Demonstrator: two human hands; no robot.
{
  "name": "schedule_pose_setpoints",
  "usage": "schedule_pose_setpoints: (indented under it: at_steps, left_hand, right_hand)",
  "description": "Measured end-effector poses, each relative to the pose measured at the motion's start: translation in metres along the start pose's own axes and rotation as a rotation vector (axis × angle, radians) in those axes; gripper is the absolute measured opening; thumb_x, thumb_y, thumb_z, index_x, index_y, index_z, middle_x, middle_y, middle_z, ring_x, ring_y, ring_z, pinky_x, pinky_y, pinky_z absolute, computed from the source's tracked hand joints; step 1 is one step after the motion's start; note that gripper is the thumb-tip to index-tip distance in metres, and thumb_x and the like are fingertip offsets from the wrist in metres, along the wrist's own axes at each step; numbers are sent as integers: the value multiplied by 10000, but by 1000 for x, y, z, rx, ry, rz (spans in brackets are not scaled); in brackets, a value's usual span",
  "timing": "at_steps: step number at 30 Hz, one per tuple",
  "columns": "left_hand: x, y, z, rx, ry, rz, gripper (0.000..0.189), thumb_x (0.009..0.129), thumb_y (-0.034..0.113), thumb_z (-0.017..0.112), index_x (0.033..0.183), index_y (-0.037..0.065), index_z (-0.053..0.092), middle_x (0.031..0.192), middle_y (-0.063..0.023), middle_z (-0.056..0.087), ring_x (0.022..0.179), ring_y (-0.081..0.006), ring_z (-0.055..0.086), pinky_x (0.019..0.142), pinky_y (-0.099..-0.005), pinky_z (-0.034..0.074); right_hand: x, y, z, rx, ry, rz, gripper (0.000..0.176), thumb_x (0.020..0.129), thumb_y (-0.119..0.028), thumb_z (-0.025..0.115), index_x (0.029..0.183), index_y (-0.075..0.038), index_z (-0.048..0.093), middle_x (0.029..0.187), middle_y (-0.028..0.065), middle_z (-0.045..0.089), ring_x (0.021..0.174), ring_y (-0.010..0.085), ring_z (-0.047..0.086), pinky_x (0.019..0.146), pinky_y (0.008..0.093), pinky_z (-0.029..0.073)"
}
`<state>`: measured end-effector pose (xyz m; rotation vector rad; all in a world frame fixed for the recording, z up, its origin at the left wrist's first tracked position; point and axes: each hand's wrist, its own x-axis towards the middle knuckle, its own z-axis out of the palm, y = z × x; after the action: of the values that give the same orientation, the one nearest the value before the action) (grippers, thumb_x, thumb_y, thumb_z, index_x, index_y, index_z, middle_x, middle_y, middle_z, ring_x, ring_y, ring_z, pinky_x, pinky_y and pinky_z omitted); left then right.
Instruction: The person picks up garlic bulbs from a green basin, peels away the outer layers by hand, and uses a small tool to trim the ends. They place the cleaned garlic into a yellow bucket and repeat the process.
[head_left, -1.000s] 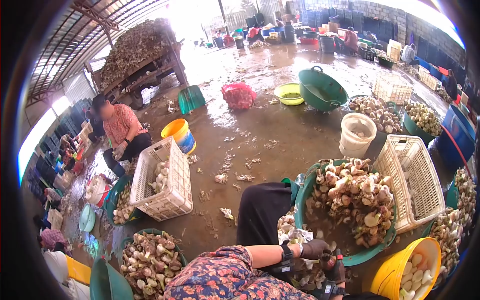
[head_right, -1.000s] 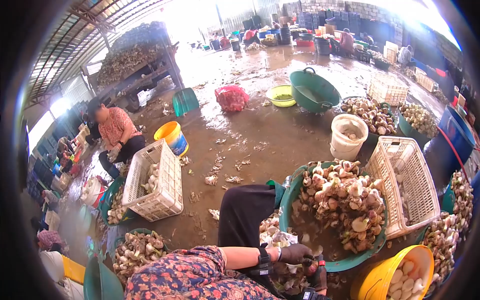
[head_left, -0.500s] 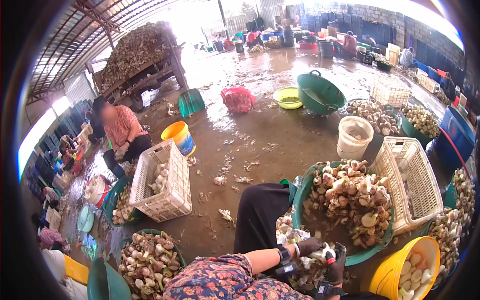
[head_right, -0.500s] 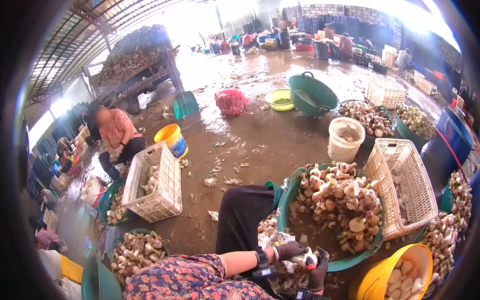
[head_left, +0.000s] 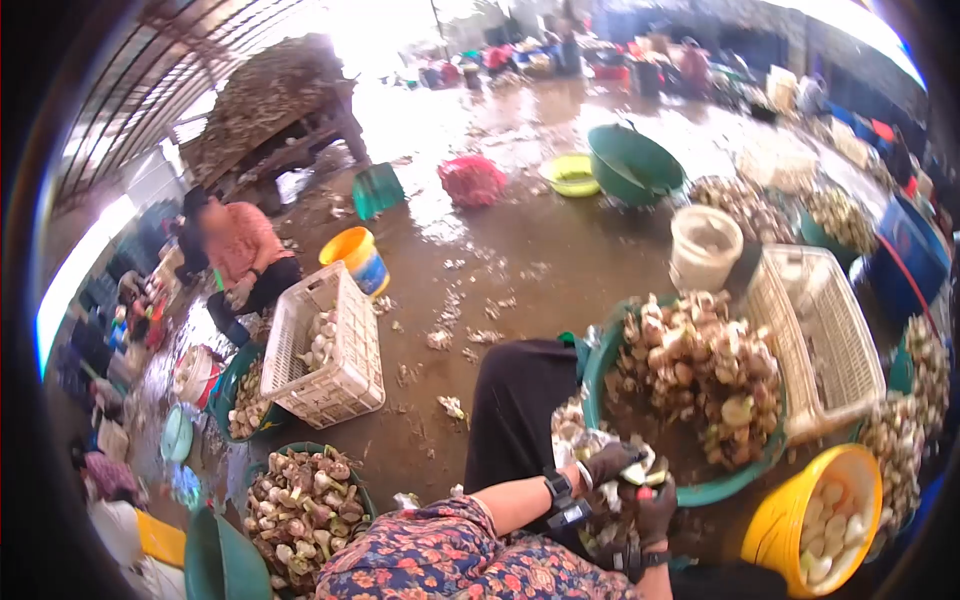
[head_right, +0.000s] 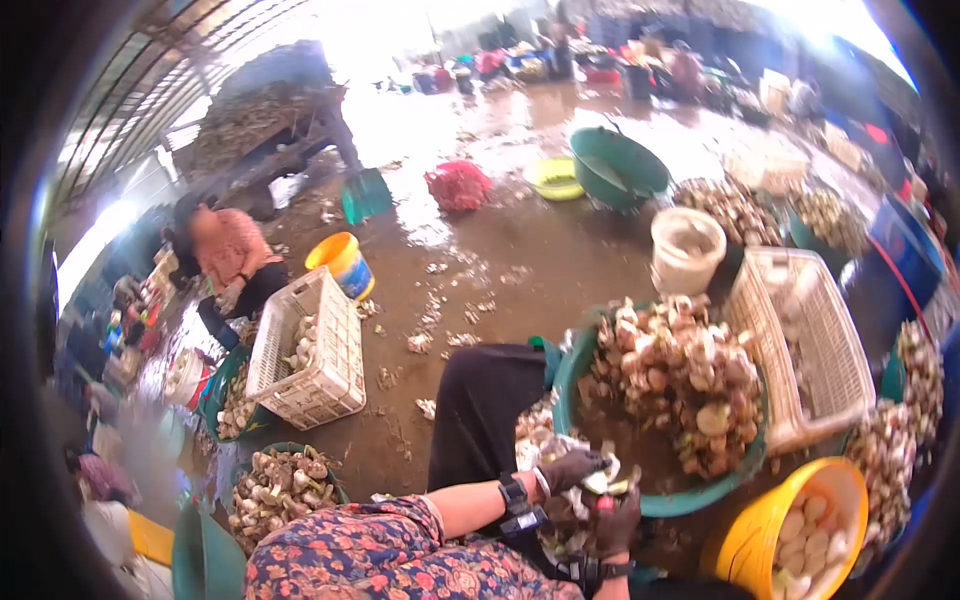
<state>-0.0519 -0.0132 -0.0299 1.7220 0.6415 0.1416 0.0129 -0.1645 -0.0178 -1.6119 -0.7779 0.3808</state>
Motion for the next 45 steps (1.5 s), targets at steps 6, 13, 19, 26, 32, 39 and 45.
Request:
schedule_pose_setpoints:
  at_steps: [6, 13, 19, 26, 32, 39, 45]
  left_hand:
    - [-19, 24, -8, -558, 27, 41, 273, 893, 294, 557, 956, 38, 629, 886, -27, 630, 802, -122, 577, 710, -262, 474]
    - [-45, 91, -33, -687, 0, 26, 239, 956, 201, 452, 1111, 33, 524, 939, -52, 608, 776, -110, 588, 667, -236, 497]
    - [-25, 87, -37, 310, -526, 152, 314, 848, 298, 606, 949, 2, 635, 869, -96, 665, 810, -207, 632, 727, -320, 486]
    - [11, 21, 6, 572, -226, 118, 359, 791, 292, 642, 972, -19, 622, 928, -180, 649, 862, -284, 627, 764, -347, 478]
    - [70, -2, 40, 717, -170, 105, 669, 696, 441, 690, 1172, 10, 503, 1123, -205, 574, 1021, -351, 556, 862, -399, 450]
    - [141, -48, 107, 653, -276, -6, 914, 589, 513, 723, 1272, 11, 379, 1126, -238, 559, 1021, -389, 549, 872, -415, 448]
    - [171, -69, 135, 452, -415, 56, 517, 722, 365, 644, 1078, -4, 576, 1065, -192, 605, 985, -359, 572, 868, -392, 456]
  right_hand:
    - [4, 37, -7, 779, 194, 640, 133, 864, -212, 548, 809, -95, 574, 758, -2, 549, 677, 110, 518, 571, 279, 426]
    - [-2, 71, -41, 552, 334, 581, 240, 879, -280, 496, 892, -71, 613, 768, 23, 603, 668, 148, 581, 591, 272, 477]
    - [20, 49, -37, 1055, 426, 904, 181, 787, -278, 616, 724, -132, 529, 512, -32, 407, 379, 109, 393, 359, 245, 331]
    - [20, 25, -55, 753, 583, 829, 180, 837, -278, 586, 745, -126, 553, 576, -19, 503, 428, 110, 460, 384, 255, 353]
    - [25, 12, -68, 703, 874, 715, 278, 829, -340, 589, 915, -78, 622, 704, 13, 578, 604, 122, 557, 524, 251, 430]
    - [26, 26, -65, 736, 783, 781, 239, 852, -249, 572, 987, -54, 599, 751, 16, 566, 626, 121, 552, 545, 241, 442]
    - [32, 38, -56, 659, 700, 850, 219, 878, -276, 547, 974, -88, 605, 750, 8, 585, 607, 107, 558, 543, 233, 449]
